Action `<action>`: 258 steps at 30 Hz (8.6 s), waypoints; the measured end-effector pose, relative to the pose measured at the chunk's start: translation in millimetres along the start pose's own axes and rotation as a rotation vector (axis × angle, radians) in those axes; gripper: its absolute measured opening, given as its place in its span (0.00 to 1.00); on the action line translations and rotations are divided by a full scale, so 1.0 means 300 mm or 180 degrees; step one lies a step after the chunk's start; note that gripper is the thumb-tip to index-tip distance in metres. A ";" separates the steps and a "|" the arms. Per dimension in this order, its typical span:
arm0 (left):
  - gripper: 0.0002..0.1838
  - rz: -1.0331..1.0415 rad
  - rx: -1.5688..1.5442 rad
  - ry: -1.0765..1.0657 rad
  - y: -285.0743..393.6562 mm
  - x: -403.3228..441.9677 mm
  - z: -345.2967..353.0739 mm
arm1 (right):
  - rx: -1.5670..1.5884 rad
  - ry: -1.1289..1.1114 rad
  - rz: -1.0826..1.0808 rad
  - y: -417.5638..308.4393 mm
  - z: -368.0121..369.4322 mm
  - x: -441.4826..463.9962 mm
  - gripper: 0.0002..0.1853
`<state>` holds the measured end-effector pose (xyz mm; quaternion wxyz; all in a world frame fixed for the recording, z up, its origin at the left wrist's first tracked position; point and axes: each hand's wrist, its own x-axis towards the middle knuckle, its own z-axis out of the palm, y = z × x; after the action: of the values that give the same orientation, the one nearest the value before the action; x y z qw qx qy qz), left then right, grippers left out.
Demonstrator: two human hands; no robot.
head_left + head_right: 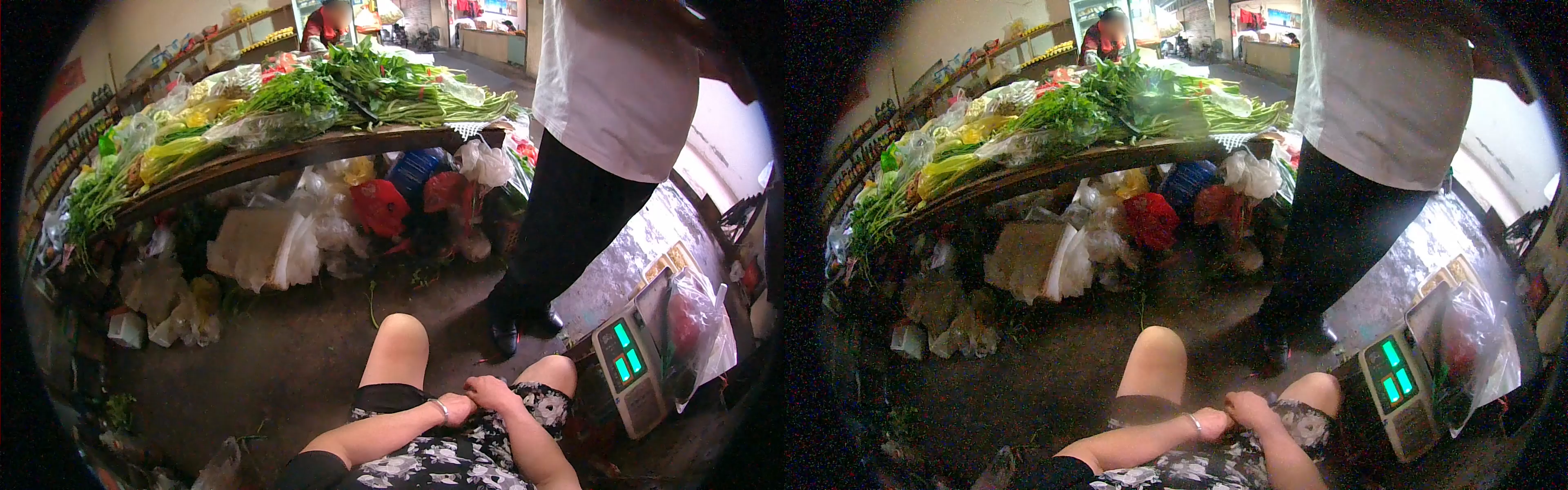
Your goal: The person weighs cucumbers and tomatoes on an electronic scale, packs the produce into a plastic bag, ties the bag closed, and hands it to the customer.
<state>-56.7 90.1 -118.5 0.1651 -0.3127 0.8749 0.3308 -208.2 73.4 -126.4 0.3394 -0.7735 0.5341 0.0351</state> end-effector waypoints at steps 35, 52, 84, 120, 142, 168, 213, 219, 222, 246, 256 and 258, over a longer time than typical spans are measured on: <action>0.10 0.0154 0.0032 0.0106 0.007 -0.017 -0.017 | 0.0068 0.0089 0.0035 -0.002 0.002 -0.002 0.15; 0.08 0.0158 0.0032 0.0204 0.000 -0.008 -0.002 | -0.0010 0.0109 -0.0001 0.001 0.006 -0.001 0.15; 0.13 0.0235 -0.0357 -0.0068 -0.031 0.013 0.018 | 0.0015 -0.0007 0.0008 0.023 0.029 0.015 0.17; 0.10 0.0153 -0.0222 0.0069 -0.023 0.012 0.030 | -0.0029 -0.0089 0.0068 -0.032 -0.032 -0.021 0.15; 0.10 0.0287 -0.0096 0.0195 -0.056 0.037 0.064 | 0.0017 -0.0008 0.0015 -0.009 -0.007 -0.004 0.15; 0.10 0.0143 -0.0134 0.0090 -0.022 0.007 0.018 | 0.0070 0.0013 0.0023 -0.011 -0.011 -0.009 0.15; 0.14 0.5862 -0.3773 0.0609 0.509 -0.795 -0.934 | 0.0007 -0.0024 -0.0118 -0.013 -0.011 0.003 0.16; 0.14 0.6141 -0.3884 0.1003 0.521 -0.820 -0.886 | 0.0008 -0.0094 -0.0040 0.000 0.006 0.016 0.16; 0.15 0.6282 -0.3942 0.1177 0.528 -0.822 -0.899 | 0.0009 -0.0118 -0.0065 -0.006 -0.003 0.013 0.16; 0.17 0.7321 -0.4516 0.2513 0.595 -0.856 -0.730 | -0.0162 -0.0249 0.0102 0.018 0.020 0.017 0.17; 0.13 0.5651 -0.2967 0.0323 0.414 -1.010 -0.883 | -0.0115 -0.0200 0.0049 0.001 0.007 0.009 0.16; 0.11 0.4367 -0.2718 -0.1321 0.380 -1.044 -0.925 | -0.0132 -0.0215 0.0072 -0.011 -0.005 0.008 0.16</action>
<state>80.4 104.5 292.6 -0.0480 0.3212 0.6224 0.7122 -204.9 71.2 -124.6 0.3407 -0.7727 0.5302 0.0762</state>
